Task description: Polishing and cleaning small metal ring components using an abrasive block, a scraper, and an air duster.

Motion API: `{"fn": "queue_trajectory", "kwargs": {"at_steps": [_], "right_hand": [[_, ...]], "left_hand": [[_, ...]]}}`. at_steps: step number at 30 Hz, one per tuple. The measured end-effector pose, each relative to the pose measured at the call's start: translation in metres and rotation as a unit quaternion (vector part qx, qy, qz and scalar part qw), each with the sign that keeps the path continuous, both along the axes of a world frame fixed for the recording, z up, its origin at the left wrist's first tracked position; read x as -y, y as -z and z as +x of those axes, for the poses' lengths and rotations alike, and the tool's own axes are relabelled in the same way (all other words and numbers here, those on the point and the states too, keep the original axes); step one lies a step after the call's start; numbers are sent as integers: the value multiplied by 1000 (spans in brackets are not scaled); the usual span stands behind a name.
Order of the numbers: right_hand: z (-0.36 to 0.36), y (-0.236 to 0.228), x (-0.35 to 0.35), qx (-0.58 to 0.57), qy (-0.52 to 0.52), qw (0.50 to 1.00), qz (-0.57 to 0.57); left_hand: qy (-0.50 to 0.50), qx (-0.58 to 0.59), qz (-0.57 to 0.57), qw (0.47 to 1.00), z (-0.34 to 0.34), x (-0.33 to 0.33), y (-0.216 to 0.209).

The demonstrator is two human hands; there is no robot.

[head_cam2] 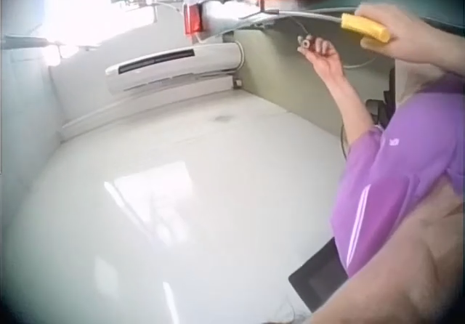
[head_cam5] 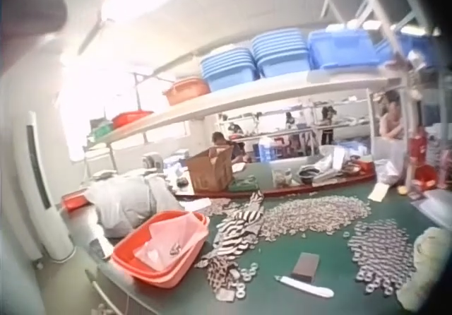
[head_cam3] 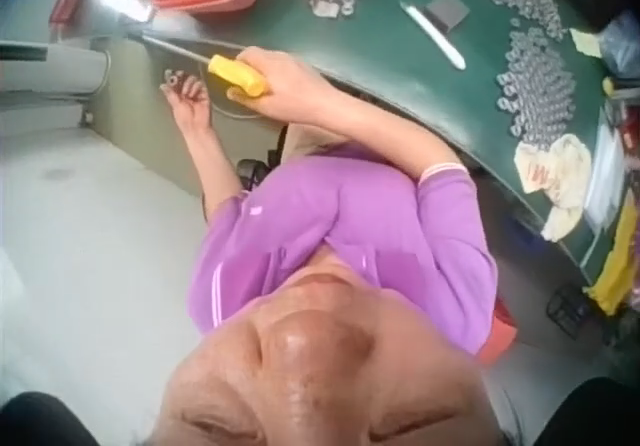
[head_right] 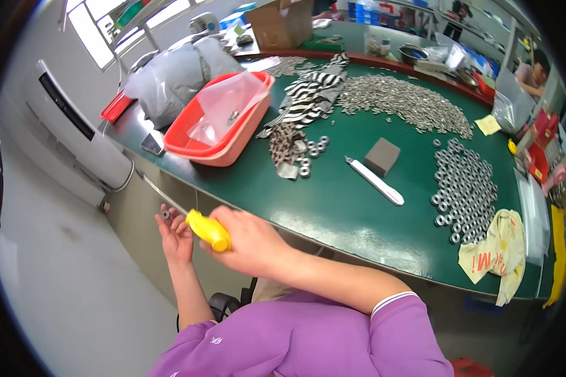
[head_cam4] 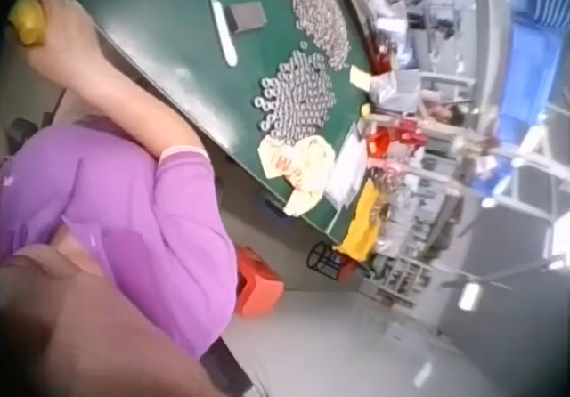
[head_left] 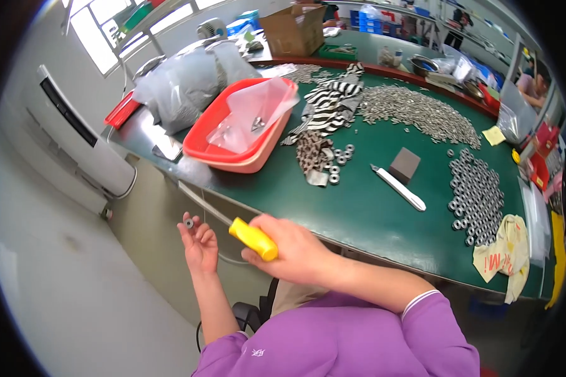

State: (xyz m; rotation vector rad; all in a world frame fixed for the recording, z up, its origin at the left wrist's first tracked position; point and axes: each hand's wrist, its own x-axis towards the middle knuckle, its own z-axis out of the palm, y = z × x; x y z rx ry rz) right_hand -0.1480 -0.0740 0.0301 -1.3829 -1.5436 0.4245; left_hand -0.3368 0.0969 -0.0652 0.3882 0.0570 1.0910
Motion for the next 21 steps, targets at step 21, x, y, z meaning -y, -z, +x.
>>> {"fn": "queue_trajectory", "kwargs": {"at_steps": [21], "right_hand": [[10,-34,-227,5,91,986,-141]], "left_hand": [[-128,-111,180,969,-5,32,-57]]}}
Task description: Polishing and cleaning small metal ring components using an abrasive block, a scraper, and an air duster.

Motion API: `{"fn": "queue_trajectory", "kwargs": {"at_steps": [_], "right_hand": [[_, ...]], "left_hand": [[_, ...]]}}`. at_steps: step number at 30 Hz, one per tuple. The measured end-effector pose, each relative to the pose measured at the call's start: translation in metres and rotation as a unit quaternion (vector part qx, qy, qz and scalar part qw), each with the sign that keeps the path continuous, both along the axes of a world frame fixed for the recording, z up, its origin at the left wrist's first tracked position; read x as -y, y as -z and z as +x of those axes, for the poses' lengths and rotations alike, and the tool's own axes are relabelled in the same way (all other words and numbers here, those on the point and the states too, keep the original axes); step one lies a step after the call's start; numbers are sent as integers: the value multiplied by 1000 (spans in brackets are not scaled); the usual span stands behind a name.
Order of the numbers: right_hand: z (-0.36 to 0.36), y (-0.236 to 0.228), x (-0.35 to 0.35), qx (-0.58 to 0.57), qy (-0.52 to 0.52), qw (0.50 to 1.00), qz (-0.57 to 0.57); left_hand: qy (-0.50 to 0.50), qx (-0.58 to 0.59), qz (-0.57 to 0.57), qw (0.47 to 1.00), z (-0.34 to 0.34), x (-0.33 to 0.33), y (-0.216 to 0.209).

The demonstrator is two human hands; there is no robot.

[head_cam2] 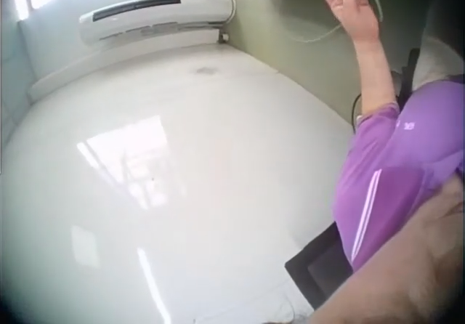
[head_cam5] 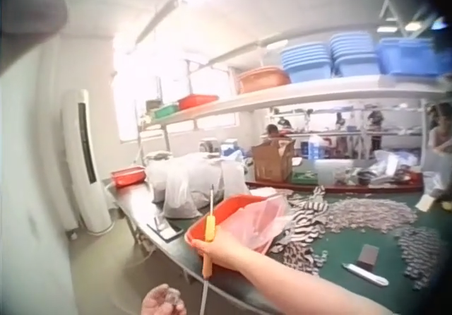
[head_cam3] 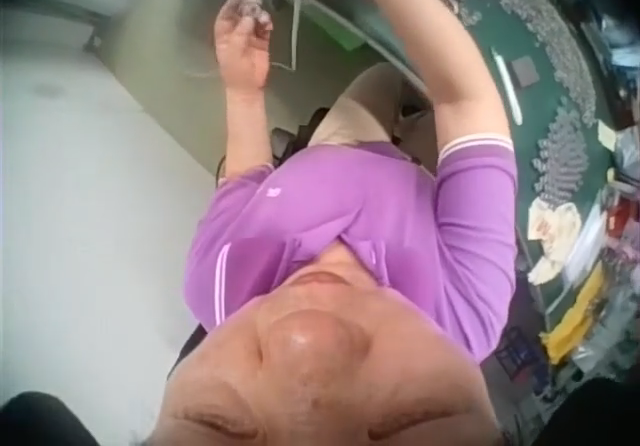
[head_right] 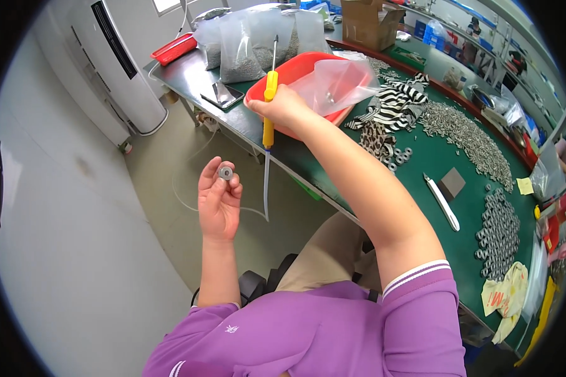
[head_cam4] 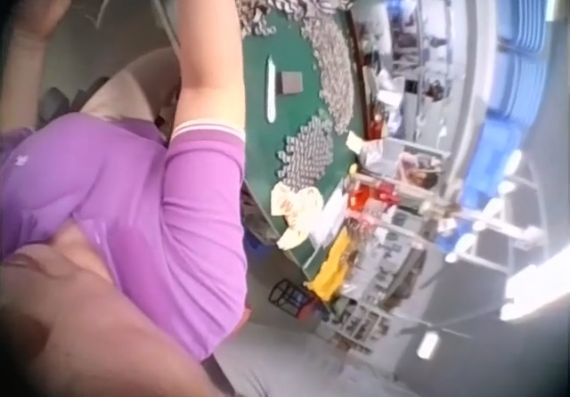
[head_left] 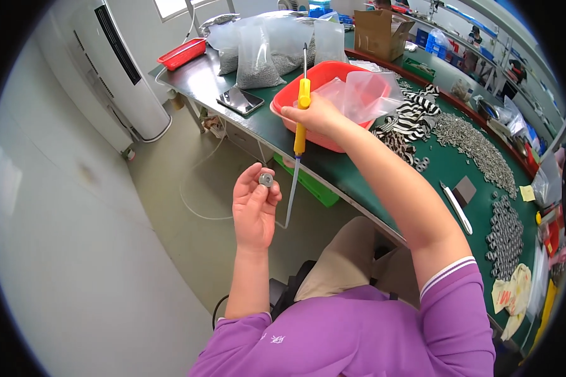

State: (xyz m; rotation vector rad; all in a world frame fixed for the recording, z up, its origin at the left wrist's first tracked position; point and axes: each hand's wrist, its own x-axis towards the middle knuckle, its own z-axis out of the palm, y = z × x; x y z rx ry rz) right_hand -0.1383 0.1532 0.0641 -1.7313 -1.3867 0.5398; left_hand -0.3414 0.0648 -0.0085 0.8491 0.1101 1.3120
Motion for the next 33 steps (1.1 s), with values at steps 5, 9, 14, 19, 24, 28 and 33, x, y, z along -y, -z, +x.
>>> {"fn": "queue_trajectory", "kwargs": {"at_steps": [5,9,14,19,24,28,33], "right_hand": [[4,-5,9,84,-60,993,-52],[13,-1,38,193,-53,980,6],[24,-24,134,334,-90,907,240],[61,-23,237,375,-118,898,196],[90,-1,299,394,-144,888,188],[93,30,327,371,-252,882,144],[101,64,336,388,-362,836,142]], "left_hand": [[-254,-199,153,934,8,10,-9],[-339,-271,242,868,13,11,-10],[-366,-327,264,830,14,15,-5],[-347,-326,270,837,24,23,-3],[-263,-332,208,882,48,38,-8],[-137,-278,125,943,65,33,-10],[-59,-253,127,957,100,2,-47]]}}
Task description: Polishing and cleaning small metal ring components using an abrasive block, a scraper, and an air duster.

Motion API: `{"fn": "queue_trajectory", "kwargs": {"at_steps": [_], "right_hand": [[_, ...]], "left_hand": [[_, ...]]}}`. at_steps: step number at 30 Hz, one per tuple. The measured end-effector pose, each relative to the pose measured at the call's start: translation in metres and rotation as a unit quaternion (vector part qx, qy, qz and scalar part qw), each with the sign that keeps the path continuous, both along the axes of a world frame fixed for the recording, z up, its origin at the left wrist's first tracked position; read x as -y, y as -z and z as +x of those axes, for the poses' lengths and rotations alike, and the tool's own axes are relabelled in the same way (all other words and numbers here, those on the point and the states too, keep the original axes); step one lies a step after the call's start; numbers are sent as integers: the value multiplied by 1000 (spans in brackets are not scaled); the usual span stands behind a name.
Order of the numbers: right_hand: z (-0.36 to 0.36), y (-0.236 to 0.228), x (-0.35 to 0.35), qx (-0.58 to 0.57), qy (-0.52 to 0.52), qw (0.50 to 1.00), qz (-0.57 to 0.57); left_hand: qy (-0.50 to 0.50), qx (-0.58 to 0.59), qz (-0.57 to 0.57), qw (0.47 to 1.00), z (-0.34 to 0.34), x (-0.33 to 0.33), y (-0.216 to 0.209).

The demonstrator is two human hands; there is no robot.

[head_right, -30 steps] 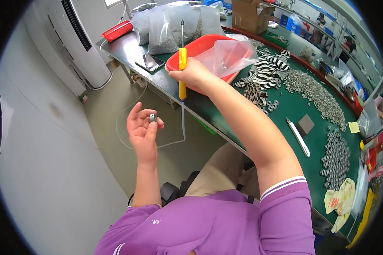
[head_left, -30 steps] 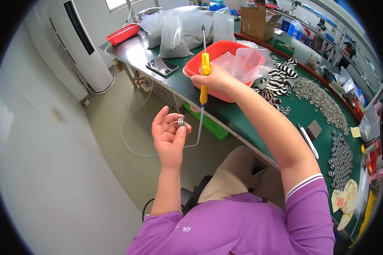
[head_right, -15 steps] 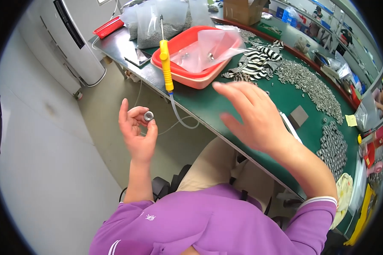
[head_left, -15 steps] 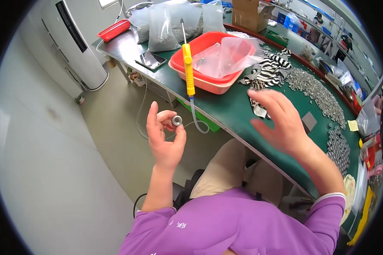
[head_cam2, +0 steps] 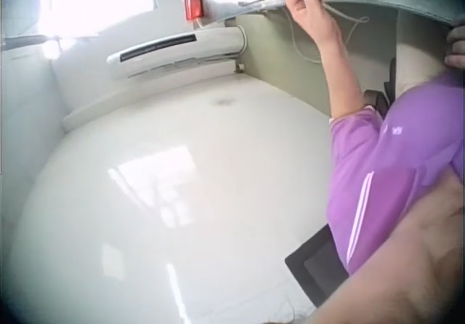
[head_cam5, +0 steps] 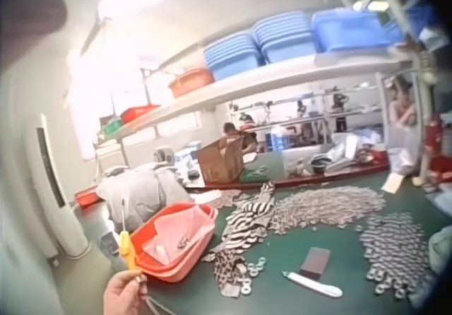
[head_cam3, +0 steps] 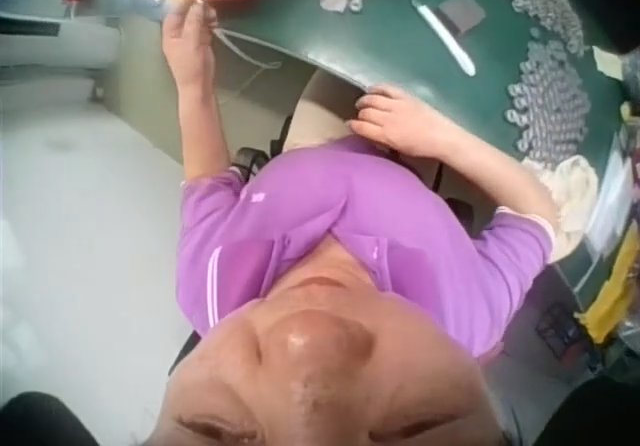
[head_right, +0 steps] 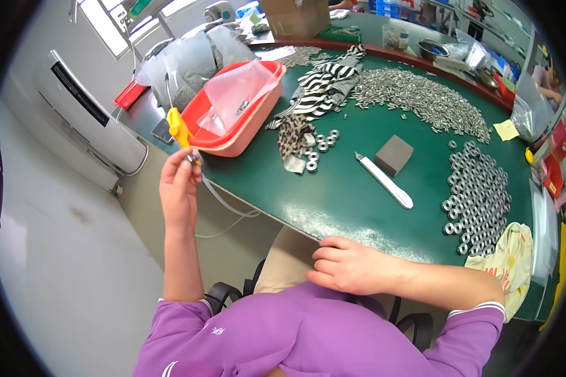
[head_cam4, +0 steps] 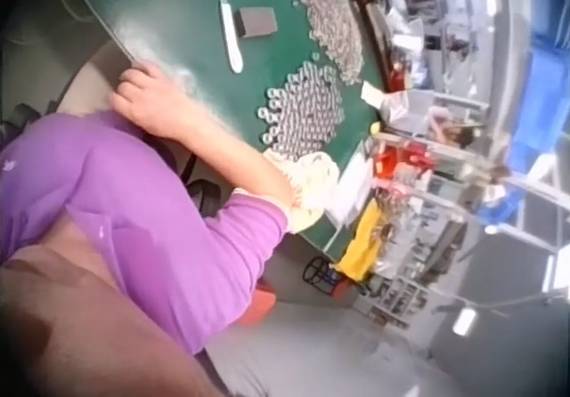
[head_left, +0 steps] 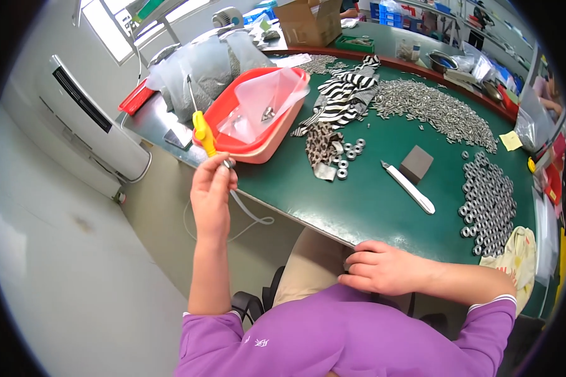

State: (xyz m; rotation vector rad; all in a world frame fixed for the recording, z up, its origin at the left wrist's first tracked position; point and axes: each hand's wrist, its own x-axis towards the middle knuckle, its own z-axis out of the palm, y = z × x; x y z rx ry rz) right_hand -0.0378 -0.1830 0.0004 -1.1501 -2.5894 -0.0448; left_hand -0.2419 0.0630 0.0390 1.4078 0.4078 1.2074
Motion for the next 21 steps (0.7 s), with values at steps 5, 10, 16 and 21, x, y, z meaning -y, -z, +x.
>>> {"fn": "queue_trajectory", "kwargs": {"at_steps": [5,10,16,21], "right_hand": [[6,6,5,-110,-14,994,-25],[10,6,9,-94,-15,993,-65],[10,16,6,-132,-8,991,-20],[12,20,7,-145,-10,989,-11]], "left_hand": [[261,151,-207,930,35,-17,-29],[347,212,-304,862,57,-13,-24],[161,97,-163,969,82,-29,-32],[-160,-360,358,846,132,-56,-81]]}}
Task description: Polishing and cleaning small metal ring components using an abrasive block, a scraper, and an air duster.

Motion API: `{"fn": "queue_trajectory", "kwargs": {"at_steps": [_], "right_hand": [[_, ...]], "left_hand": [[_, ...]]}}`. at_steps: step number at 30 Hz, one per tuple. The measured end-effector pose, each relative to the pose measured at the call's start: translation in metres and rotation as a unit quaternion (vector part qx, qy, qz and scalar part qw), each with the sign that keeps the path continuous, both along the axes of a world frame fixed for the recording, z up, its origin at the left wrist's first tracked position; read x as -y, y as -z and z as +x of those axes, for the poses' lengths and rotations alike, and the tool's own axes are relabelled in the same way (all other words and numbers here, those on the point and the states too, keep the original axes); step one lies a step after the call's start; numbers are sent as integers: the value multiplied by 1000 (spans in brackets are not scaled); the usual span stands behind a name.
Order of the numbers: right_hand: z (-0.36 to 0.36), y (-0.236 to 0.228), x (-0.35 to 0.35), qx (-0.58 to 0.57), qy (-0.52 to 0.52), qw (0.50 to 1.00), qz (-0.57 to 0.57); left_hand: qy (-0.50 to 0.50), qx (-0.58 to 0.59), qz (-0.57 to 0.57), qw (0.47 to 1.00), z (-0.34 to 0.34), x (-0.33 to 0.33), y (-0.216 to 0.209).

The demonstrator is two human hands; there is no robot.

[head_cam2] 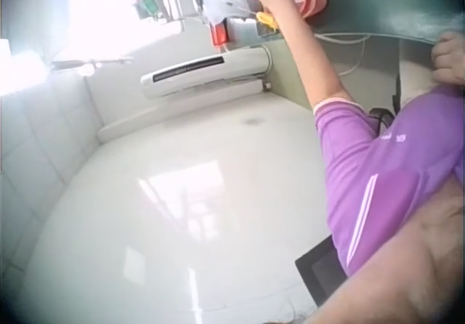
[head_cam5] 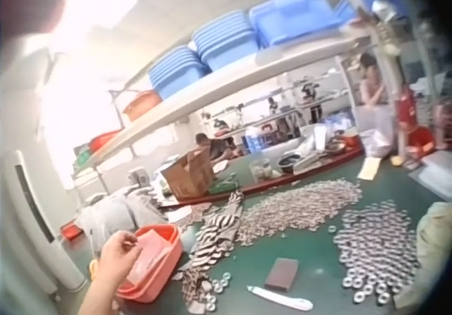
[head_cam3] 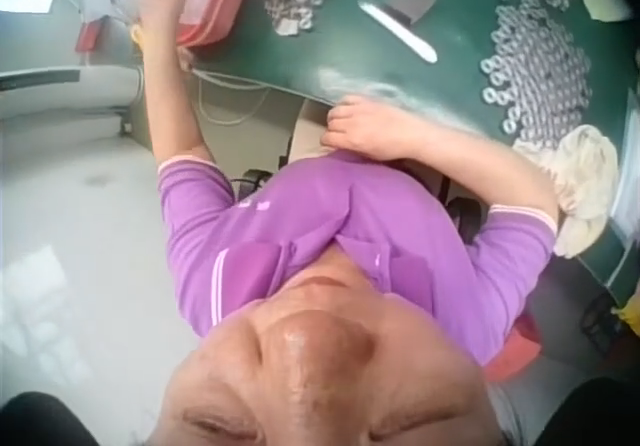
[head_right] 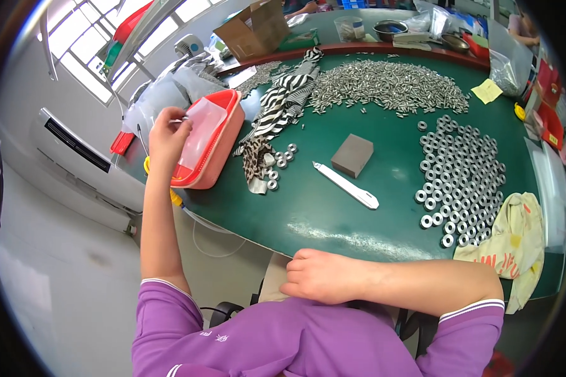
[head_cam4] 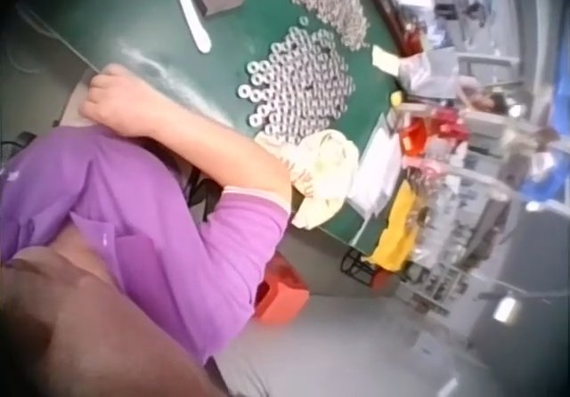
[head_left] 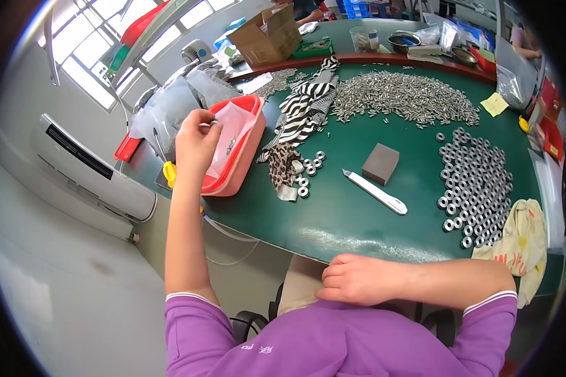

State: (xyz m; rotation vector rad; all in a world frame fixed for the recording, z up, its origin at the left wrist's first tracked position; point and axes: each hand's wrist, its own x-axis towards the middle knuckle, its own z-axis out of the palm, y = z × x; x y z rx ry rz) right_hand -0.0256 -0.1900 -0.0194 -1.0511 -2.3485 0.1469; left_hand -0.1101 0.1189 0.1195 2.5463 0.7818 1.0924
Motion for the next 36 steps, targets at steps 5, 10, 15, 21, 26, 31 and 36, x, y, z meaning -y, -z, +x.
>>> {"fn": "queue_trajectory", "kwargs": {"at_steps": [5,10,15,21,26,31,36], "right_hand": [[0,-3,-1,50,-16,997,-55],[-1,-1,1,46,-17,997,-54],[-3,-1,1,31,-25,998,-55],[-1,9,1,-26,6,999,37],[2,7,-2,-30,7,999,34],[3,1,1,-16,-16,1000,-21],[-4,7,-1,-40,-23,999,-4]], "left_hand": [[-56,-387,69,918,14,-54,15],[-64,-445,37,893,19,-71,39],[-52,-374,45,925,6,-59,22],[117,-55,105,986,21,60,15],[187,-300,-16,936,13,86,55],[206,-245,-16,947,22,65,84],[199,-237,-53,949,16,66,89]]}}
